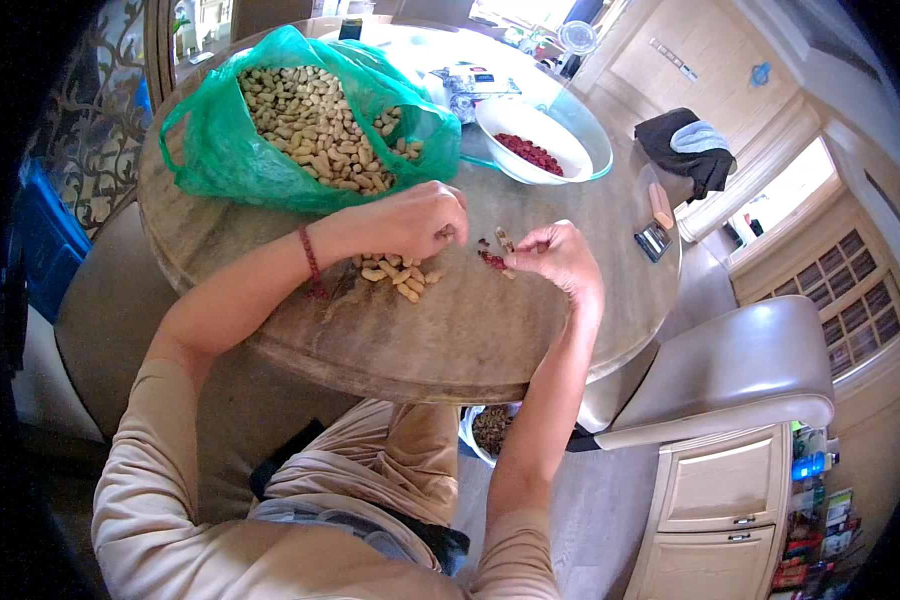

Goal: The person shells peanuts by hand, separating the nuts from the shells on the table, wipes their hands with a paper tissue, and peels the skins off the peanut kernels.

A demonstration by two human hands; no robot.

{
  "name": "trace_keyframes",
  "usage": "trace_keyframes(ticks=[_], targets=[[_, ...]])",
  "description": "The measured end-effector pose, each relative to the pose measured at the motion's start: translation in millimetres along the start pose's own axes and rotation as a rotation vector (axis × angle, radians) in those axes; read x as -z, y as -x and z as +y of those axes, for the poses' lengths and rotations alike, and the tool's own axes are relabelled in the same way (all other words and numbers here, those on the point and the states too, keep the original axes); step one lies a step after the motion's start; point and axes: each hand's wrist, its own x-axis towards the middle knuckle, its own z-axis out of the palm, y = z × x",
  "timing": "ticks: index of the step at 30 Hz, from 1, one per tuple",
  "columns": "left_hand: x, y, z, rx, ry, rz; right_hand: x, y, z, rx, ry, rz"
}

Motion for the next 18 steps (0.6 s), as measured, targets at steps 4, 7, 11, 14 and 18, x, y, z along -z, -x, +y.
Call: trace_keyframes(ticks=[4, 7, 11, 14, 18], targets=[[-1, -5, 3, -0.053, 0.054, 0.172, -1, 3, 7, -0.016, 0.057, -0.113], [1, -7, 7, 0.054, 0.141, 0.183, -2, 3, 5, -0.086, 0.036, -0.121], [-3, -8, 0, 0.125, 0.357, 0.226, -4, -2, 5, 0.013, -0.074, 0.028], [-6, -8, -4, 0.252, 0.692, 0.231, -7, -2, -10, 0.080, -0.330, 0.200], [-7, -8, -3, 0.266, 0.841, 0.290, -22, -9, -21, 0.144, -0.528, 0.239]])
